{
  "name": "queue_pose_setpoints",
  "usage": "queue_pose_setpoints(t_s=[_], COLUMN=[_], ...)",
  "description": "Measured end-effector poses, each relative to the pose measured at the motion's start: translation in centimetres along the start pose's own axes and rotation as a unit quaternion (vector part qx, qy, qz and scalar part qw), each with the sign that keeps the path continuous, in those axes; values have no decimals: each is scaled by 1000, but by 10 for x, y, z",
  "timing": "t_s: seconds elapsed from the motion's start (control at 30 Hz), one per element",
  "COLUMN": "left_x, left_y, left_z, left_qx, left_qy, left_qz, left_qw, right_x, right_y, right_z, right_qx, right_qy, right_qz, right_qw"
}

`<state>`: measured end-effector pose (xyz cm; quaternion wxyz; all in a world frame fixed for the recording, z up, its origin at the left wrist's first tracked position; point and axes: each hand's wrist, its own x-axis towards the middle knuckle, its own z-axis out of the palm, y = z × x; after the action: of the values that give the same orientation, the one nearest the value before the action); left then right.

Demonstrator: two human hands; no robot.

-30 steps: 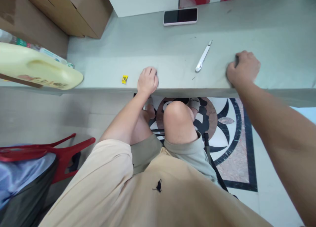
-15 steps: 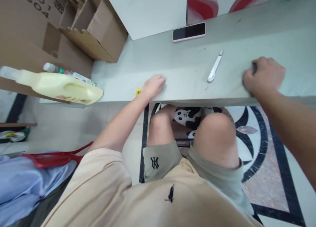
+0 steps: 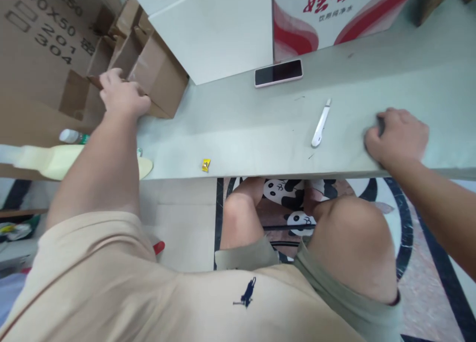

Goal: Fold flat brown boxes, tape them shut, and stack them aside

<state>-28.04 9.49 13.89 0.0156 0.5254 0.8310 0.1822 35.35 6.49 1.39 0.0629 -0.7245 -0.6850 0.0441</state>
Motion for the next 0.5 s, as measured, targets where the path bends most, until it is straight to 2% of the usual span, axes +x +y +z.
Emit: queue_pose_setpoints(t_s=[0.07, 0.1, 0.2, 0.27, 0.33, 0.43, 0.5], left_x=[12, 15, 12, 3, -10, -32, -50], left_y=[1, 3, 10, 19, 33, 59, 78], left_z=[1, 3, 7, 8, 5, -8, -20], left_qx=[51, 70, 93, 101, 116, 144, 139], left_qy=[-21, -21, -4, 1, 10, 54, 60], left_qz=[-48, -50, 4, 55, 73, 29, -10], left_qw=[997, 996, 996, 993, 990, 988, 988], right_x=[1, 1, 2, 2, 1, 0, 0], right_y=[1, 2, 3, 2, 0, 0, 4], right_z=[1, 2, 4, 3, 0, -2, -1], right_qx=[2, 2, 2, 4, 4, 4, 9], right_qy=[7, 9, 12, 12, 6, -9, -8], right_qz=[-7, -7, -5, -7, -4, 5, 5], right_qw=[1000, 1000, 1000, 1000, 1000, 1000, 1000])
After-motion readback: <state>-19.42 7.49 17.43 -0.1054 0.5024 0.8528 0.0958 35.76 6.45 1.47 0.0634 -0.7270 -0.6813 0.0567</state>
